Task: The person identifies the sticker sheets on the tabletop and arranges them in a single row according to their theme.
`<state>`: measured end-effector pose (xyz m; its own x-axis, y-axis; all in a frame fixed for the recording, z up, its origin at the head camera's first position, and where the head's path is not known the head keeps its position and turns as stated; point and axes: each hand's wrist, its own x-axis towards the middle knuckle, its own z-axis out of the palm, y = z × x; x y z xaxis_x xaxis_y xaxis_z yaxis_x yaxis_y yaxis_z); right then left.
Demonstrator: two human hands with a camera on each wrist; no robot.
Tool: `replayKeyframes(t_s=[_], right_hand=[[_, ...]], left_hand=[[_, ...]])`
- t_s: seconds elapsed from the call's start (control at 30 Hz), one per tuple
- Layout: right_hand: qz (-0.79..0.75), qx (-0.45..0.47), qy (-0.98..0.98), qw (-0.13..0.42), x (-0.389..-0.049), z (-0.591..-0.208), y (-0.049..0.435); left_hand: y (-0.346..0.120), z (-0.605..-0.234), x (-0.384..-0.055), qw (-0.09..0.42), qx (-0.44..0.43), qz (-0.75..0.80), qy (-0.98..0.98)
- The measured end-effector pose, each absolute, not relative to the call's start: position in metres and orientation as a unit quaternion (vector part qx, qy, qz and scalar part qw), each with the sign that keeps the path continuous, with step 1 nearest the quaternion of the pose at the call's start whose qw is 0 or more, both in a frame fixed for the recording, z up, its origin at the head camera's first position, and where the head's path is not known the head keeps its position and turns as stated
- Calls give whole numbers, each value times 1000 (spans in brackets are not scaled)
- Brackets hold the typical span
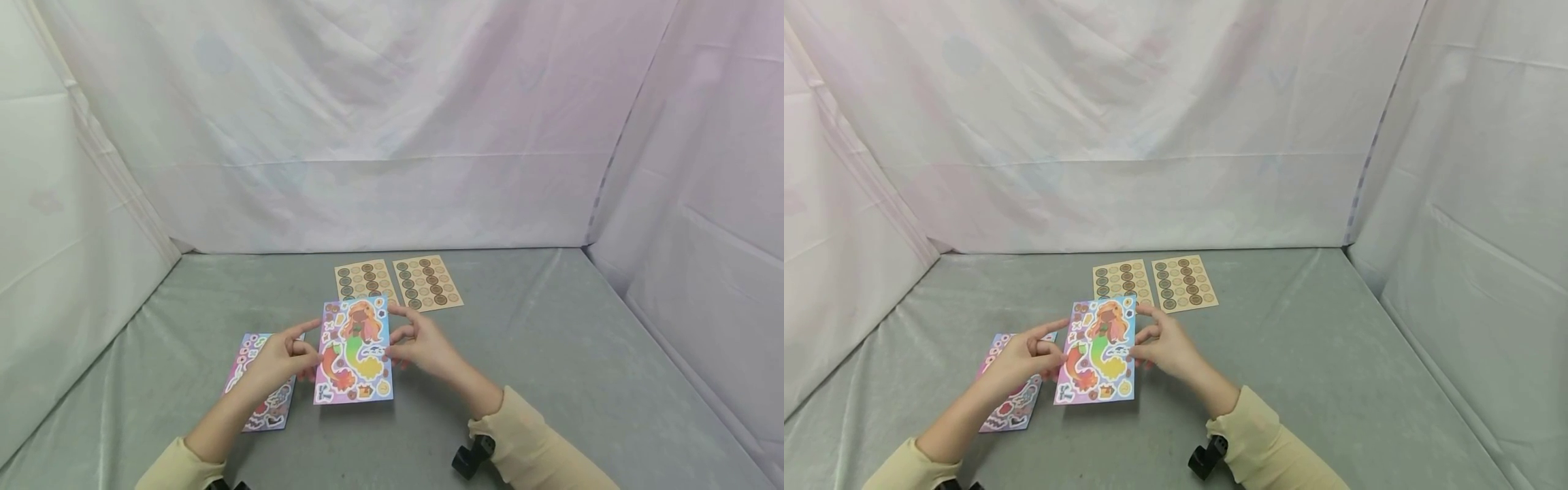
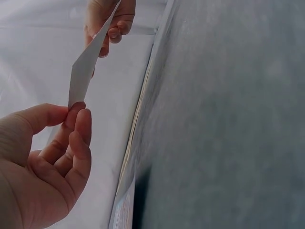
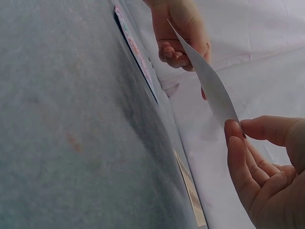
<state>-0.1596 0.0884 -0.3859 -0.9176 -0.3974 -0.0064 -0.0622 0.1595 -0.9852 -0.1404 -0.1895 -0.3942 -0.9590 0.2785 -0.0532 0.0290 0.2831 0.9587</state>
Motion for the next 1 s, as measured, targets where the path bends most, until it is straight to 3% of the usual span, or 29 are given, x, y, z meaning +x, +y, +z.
replayKeyframes(t_s=[1.0], right_hand=[[-639,-149,736,167,-159,-409,77]], left_hand=[[-201,-398,-145,156,133,537,818]])
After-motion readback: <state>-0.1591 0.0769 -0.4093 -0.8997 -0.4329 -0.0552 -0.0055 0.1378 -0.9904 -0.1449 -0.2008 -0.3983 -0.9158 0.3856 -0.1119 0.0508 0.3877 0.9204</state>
